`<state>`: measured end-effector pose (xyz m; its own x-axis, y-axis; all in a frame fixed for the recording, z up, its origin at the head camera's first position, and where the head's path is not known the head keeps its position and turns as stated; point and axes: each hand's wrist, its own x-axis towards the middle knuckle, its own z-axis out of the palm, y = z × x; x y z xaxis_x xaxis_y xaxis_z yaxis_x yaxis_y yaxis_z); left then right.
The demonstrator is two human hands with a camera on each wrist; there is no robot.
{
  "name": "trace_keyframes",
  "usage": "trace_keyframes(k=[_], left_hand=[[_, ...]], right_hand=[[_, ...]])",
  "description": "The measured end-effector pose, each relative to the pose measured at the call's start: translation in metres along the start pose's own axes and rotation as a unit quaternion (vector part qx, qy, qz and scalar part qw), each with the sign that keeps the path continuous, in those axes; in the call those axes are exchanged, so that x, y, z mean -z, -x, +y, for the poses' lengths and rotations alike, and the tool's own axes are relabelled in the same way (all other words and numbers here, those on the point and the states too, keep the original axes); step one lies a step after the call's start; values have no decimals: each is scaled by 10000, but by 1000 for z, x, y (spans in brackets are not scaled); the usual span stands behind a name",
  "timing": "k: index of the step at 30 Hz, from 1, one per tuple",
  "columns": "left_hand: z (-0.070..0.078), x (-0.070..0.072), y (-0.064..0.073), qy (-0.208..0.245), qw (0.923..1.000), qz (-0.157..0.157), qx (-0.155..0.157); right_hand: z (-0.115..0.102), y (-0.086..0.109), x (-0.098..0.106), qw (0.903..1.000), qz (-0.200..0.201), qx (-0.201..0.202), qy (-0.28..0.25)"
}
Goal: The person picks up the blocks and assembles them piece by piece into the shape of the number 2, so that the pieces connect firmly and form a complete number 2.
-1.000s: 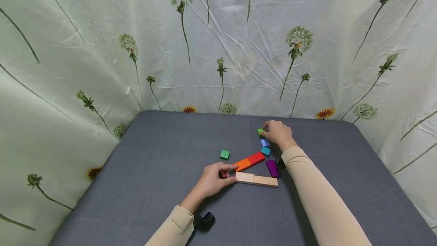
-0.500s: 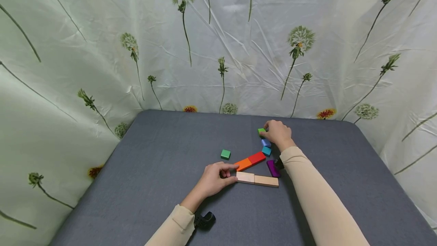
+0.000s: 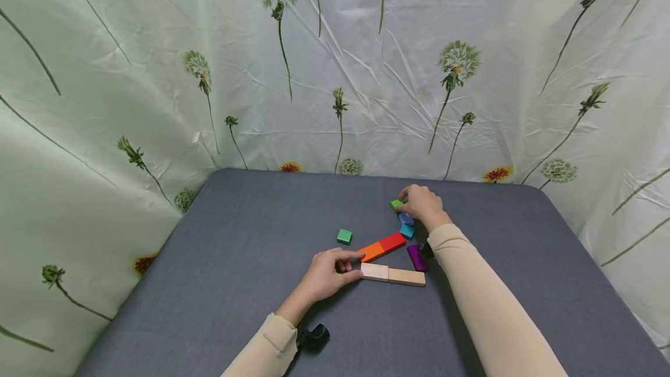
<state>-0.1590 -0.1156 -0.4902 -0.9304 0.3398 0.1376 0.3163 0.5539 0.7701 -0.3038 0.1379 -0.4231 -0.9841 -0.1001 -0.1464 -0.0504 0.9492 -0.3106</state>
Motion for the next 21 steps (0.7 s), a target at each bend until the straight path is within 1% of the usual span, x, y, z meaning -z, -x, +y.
trace_keyframes(k=[13, 21], left_hand=[[0, 0, 1, 22, 10000, 11, 8], [0, 0, 0, -5, 10000, 14, 13]], right_hand=[[-2, 2, 2, 9999, -125, 29, -46], [-2, -1, 1, 9998, -181, 5, -72]])
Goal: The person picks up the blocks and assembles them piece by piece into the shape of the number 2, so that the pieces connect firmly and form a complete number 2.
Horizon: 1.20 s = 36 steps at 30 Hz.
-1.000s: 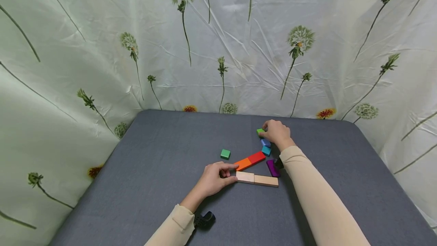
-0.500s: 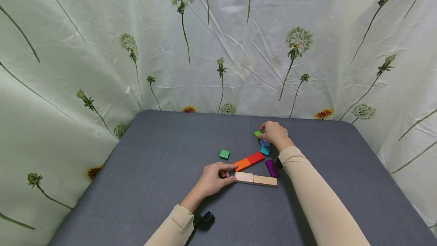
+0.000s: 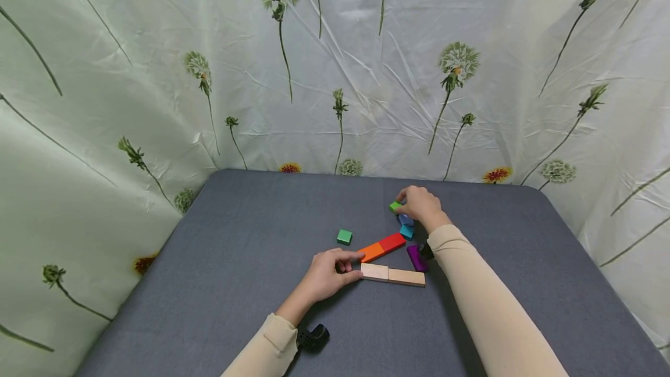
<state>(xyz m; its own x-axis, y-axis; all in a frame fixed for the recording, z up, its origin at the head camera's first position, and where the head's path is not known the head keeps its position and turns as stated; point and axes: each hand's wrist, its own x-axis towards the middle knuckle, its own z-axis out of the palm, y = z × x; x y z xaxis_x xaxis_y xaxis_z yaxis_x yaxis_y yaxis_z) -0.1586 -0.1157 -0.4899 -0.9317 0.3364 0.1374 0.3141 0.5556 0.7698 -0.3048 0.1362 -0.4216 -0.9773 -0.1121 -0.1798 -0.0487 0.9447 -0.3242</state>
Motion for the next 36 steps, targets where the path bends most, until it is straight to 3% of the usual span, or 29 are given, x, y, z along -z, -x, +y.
trace_keyframes(k=[36], left_hand=[[0, 0, 0, 13, 10000, 1, 20]], right_hand=[[1, 1, 2, 9998, -31, 208, 24]])
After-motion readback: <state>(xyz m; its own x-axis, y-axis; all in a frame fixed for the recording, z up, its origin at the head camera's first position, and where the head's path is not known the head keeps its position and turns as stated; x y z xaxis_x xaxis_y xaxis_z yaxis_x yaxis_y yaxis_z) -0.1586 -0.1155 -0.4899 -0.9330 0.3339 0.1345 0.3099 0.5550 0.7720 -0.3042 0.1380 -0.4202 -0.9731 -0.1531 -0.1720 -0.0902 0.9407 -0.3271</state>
